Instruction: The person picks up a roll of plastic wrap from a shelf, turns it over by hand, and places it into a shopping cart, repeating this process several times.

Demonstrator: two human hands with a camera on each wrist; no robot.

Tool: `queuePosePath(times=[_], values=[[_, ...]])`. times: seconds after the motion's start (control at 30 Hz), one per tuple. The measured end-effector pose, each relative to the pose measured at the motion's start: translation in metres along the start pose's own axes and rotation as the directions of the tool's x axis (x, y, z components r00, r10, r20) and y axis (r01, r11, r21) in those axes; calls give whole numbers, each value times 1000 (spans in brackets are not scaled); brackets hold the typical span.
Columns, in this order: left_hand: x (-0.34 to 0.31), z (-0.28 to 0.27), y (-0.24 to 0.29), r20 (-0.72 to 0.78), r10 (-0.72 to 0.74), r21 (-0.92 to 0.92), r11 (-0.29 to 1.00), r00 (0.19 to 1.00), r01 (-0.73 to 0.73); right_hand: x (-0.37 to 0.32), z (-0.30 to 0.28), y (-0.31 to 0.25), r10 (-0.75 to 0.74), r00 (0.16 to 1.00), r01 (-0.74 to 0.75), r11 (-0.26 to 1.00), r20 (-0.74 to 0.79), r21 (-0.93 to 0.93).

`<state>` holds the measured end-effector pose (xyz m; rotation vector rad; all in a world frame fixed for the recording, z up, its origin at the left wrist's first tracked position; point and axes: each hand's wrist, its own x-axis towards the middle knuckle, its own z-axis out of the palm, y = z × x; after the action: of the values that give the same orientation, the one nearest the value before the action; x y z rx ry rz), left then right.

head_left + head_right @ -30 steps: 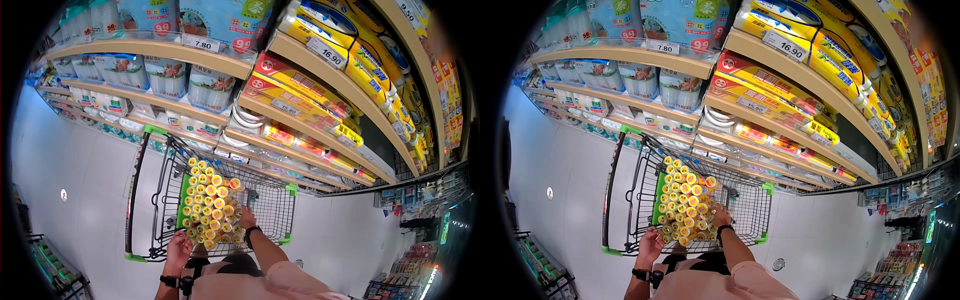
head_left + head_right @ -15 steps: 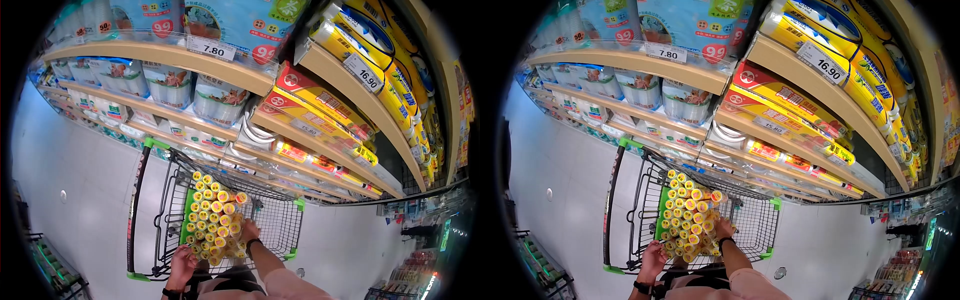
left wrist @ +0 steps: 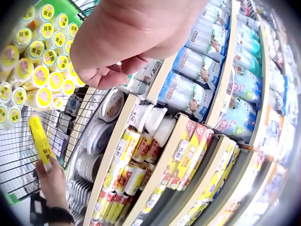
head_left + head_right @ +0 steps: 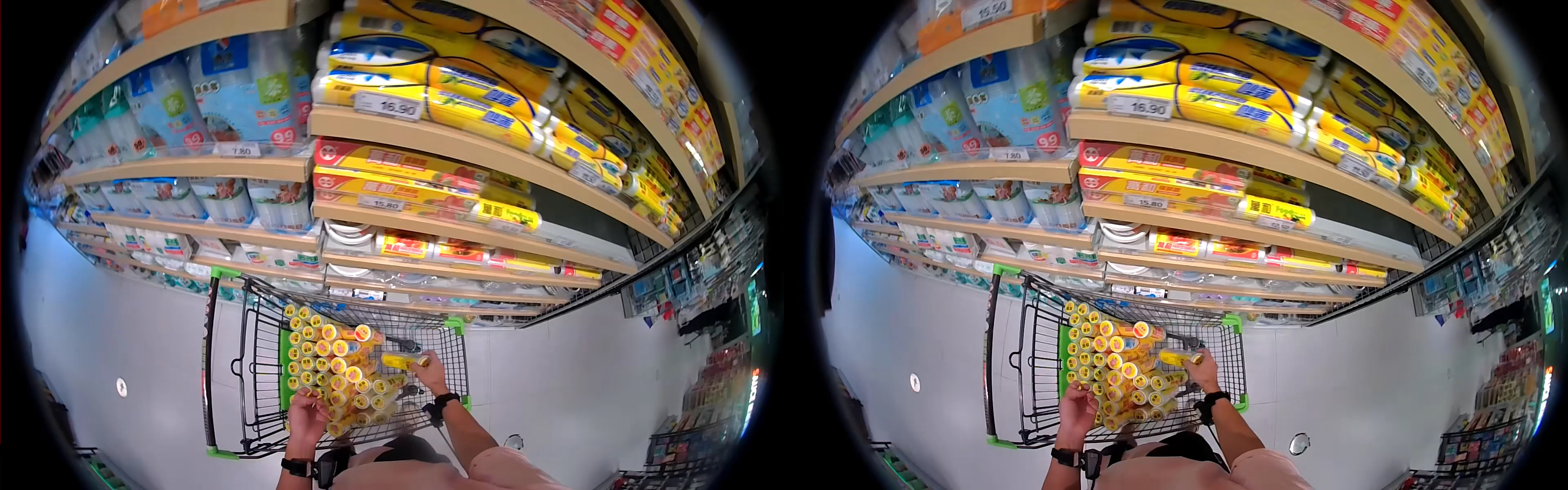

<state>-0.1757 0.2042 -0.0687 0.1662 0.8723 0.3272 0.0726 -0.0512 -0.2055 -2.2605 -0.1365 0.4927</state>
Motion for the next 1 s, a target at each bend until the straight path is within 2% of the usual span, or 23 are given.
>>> queuePosePath(times=[0.1, 0.23, 0.3, 0.33, 0.43, 0.5, 0.53, 0.57, 0.63, 0.67, 0.77, 0.83, 0.93, 1.0], values=[[-9, 20, -25, 51, -6, 0, 1000, 999, 6, -10, -62, -10, 93, 995, -98, 915, 32, 392], [2, 57, -69, 109, -96, -16, 995, 989, 98, -32, -153, -41, -13, 997, -39, 775, 77, 631], [-8, 102, -90, 145, -126, 118, 987, 981, 110, -45, -193, -58, -30, 997, -38, 664, 77, 747], [-17, 126, -102, 195, -122, 180, 980, 973, 87, -50, -210, -58, -38, 995, -45, 647, 92, 761], [-36, 181, -139, 331, -143, 326, 945, 933, 29, -54, -244, -53, -80, 995, -22, 467, 67, 884], [-46, 209, -160, 522, -174, 379, 924, 835, -44, -62, -269, -55, -141, 987, -6, 430, 73, 903], [-47, 217, -171, 601, -131, 402, 902, 789, -156, -64, -281, -55, -160, 983, -8, 438, 87, 899], [-49, 228, -181, 627, -94, 444, 859, 774, -255, -66, -292, -54, -180, 979, -7, 445, 97, 896], [-65, 246, -198, 639, 26, 463, 785, 769, -411, -69, -309, -57, -198, 976, -26, 323, 94, 946], [-70, 253, -201, 647, 34, 472, 767, 762, -435, -70, -316, -58, -208, 974, -35, 266, 93, 963], [-82, 268, -209, 658, 97, 498, 687, 747, -529, -71, -329, -58, -385, 921, -15, 115, 59, 993], [-88, 275, -214, 631, 149, 453, 726, 761, -518, -71, -336, -61, -449, 893, 35, 65, -2, 997], [-86, 281, -218, 637, 172, 467, 689, 751, -554, -72, -343, -67, -481, 877, 54, 83, -8, 995], [-88, 286, -216, 621, 118, 428, 776, 775, -462, -67, -339, -64, -513, 858, 97, 90, -37, 991]])
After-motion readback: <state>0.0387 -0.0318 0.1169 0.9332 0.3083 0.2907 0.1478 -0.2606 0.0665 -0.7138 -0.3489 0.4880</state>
